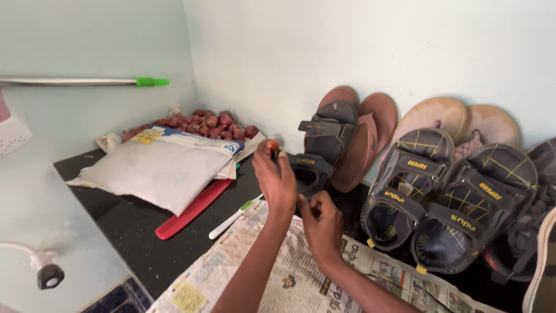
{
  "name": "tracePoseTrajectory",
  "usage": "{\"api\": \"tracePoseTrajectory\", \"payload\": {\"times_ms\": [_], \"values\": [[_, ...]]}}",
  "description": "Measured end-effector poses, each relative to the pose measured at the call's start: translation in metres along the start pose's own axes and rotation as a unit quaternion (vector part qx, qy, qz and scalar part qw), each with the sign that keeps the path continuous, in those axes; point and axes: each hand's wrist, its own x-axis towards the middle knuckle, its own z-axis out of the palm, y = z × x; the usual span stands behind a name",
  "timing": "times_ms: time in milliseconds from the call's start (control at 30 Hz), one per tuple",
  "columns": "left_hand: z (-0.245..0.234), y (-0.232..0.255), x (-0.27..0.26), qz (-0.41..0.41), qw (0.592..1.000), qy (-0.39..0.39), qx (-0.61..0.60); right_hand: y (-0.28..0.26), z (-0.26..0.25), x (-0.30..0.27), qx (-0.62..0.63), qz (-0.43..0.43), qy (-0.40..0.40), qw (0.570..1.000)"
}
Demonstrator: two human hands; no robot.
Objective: The person picks up various shoes from a plastic sheet on the floor, inspects them, and places them on a nearby shelf. The person handles multiple pairs of sandals and slip-on shoes, arranging them in a row.
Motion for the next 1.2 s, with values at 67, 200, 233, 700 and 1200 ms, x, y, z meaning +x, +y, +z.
{"api": "tracePoseTrajectory", "payload": {"times_ms": [67,200,233,700,1200], "values": [[-0.003,0.001,-0.006,0.028,0.999,-0.011,0.022,0.002,0.001,-0.002,-0.034,-0.023,-0.024,0.999],[-0.007,0.005,-0.010,0.002,0.997,-0.054,0.050,0.005,0.001,-0.005,-0.039,-0.084,-0.041,0.995],[-0.010,0.005,-0.009,-0.014,0.996,-0.065,0.057,0.003,0.003,-0.006,-0.048,-0.084,-0.046,0.994],[-0.108,0.055,-0.060,-0.203,0.962,-0.162,-0.080,-0.077,-0.073,-0.054,-0.267,-0.198,-0.274,0.902],[-0.204,0.262,-0.296,0.046,0.869,-0.382,0.311,-0.124,-0.329,-0.243,-0.418,-0.191,-0.267,0.847]]}}
